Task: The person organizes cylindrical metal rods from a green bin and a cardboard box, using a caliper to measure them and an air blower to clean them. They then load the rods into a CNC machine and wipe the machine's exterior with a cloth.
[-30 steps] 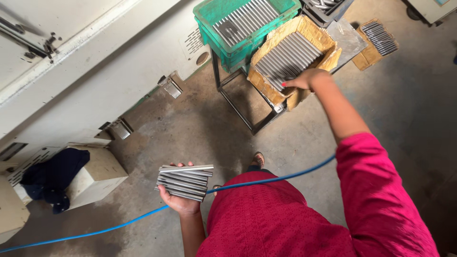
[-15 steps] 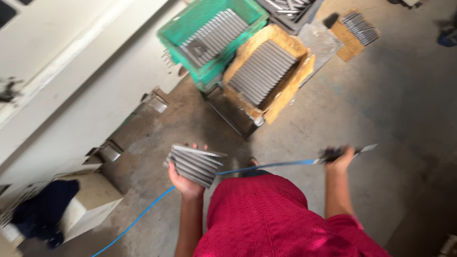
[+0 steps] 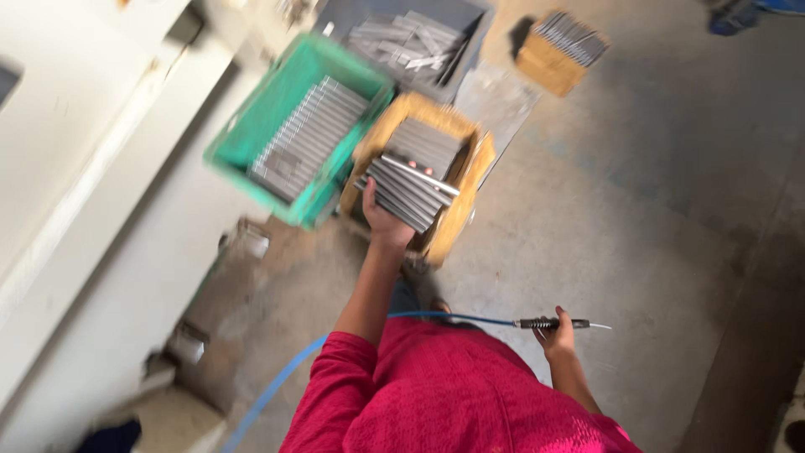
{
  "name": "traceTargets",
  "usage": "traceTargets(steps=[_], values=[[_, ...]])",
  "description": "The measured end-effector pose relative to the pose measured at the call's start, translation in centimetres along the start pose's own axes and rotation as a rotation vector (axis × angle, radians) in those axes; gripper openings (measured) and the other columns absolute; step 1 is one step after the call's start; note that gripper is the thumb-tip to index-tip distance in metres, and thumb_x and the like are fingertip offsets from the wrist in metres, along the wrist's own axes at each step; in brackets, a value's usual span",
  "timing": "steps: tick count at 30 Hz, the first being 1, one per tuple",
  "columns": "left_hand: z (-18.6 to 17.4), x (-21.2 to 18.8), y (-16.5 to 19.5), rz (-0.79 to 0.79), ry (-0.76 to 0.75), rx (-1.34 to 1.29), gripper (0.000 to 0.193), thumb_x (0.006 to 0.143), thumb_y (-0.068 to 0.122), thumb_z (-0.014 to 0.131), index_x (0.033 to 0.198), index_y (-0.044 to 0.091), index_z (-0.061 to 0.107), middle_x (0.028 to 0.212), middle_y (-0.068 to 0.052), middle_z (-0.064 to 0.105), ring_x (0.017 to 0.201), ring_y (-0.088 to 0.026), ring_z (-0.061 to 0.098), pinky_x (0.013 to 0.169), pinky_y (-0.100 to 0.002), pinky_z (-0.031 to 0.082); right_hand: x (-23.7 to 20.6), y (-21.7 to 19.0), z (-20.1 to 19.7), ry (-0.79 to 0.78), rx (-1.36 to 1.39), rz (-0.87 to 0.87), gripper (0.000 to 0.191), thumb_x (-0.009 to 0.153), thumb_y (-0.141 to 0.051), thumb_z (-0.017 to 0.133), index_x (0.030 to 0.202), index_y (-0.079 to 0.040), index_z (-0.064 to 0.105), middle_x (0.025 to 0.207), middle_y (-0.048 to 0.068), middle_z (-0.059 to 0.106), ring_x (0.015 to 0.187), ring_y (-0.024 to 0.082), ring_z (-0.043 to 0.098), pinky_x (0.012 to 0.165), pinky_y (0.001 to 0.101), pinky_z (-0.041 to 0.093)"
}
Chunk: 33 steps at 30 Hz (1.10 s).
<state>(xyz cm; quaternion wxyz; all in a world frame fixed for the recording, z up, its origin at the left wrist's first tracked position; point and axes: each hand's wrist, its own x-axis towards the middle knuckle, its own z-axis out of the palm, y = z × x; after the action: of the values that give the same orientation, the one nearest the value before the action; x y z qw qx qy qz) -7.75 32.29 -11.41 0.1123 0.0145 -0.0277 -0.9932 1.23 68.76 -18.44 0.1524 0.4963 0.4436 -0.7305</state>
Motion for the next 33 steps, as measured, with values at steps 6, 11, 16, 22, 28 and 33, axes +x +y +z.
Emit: traceTargets(steps=[6,11,16,22,28,33], values=[[-2.9,8.1,-1.8,-0.069,0.219,-0.031,0.057,0.098,0.047,0.055,0.14,0.008,0.055,0.133,-0.018,0.062,0.125,-0.038,0.058,0.113,-0.057,0.043,-0.1,0.9,1.8,-0.012,0.086,-0.078,0.041,0.085,-0.047,0.067,0.115,-0.022,0.056,0.095,0.007,0.061,0.089,0.025,0.064,0.093,0.0526,0.048],[-4.6,11.8,-2.0,-0.008,0.237,0.073,0.058,0.095,0.046,0.059,0.139,0.009,0.056,0.131,-0.016,0.061,0.125,-0.032,0.058,0.113,-0.054,0.046,-1.1,1.3,2.7,0.15,0.12,0.02,0.041,0.09,-0.045,0.07,0.102,-0.013,0.049,0.102,0.01,0.062,0.1,0.028,0.063,0.099,0.0524,0.048],[-5.7,13.9,-2.3,-0.065,0.424,0.101,0.057,0.091,0.048,0.062,0.135,0.013,0.057,0.129,-0.01,0.06,0.121,-0.029,0.059,0.105,-0.051,0.049,-1.0,1.7,3.5,0.141,0.168,0.005,0.041,0.089,-0.043,0.072,0.098,-0.012,0.047,0.1,0.01,0.06,0.102,0.027,0.061,0.1,0.054,0.05],[-5.8,14.5,-3.4,-0.007,0.45,0.123,0.056,0.091,0.045,0.066,0.135,0.011,0.058,0.13,-0.009,0.061,0.121,-0.028,0.058,0.104,-0.048,0.047,0.2,1.0,4.4,0.137,0.128,0.007,0.038,0.088,-0.043,0.072,0.097,-0.014,0.049,0.099,0.009,0.061,0.102,0.026,0.061,0.101,0.0523,0.049],[-4.5,13.8,-3.2,0.027,0.428,0.063,0.053,0.09,0.043,0.064,0.133,0.012,0.058,0.135,-0.007,0.061,0.124,-0.028,0.058,0.11,-0.049,0.043,0.9,-0.1,4.9,0.083,0.111,0.013,0.042,0.089,-0.046,0.073,0.094,-0.013,0.047,0.097,0.009,0.062,0.101,0.027,0.062,0.101,0.0533,0.049],[-3.3,13.1,-1.8,-0.028,0.599,0.147,0.072,0.091,0.045,0.063,0.151,0.01,0.041,0.156,-0.009,0.042,0.143,-0.031,0.04,0.118,-0.049,0.029,0.5,-0.4,4.4,0.075,0.062,0.028,0.04,0.089,-0.046,0.071,0.097,-0.013,0.05,0.097,0.009,0.061,0.099,0.027,0.06,0.102,0.0526,0.048]])
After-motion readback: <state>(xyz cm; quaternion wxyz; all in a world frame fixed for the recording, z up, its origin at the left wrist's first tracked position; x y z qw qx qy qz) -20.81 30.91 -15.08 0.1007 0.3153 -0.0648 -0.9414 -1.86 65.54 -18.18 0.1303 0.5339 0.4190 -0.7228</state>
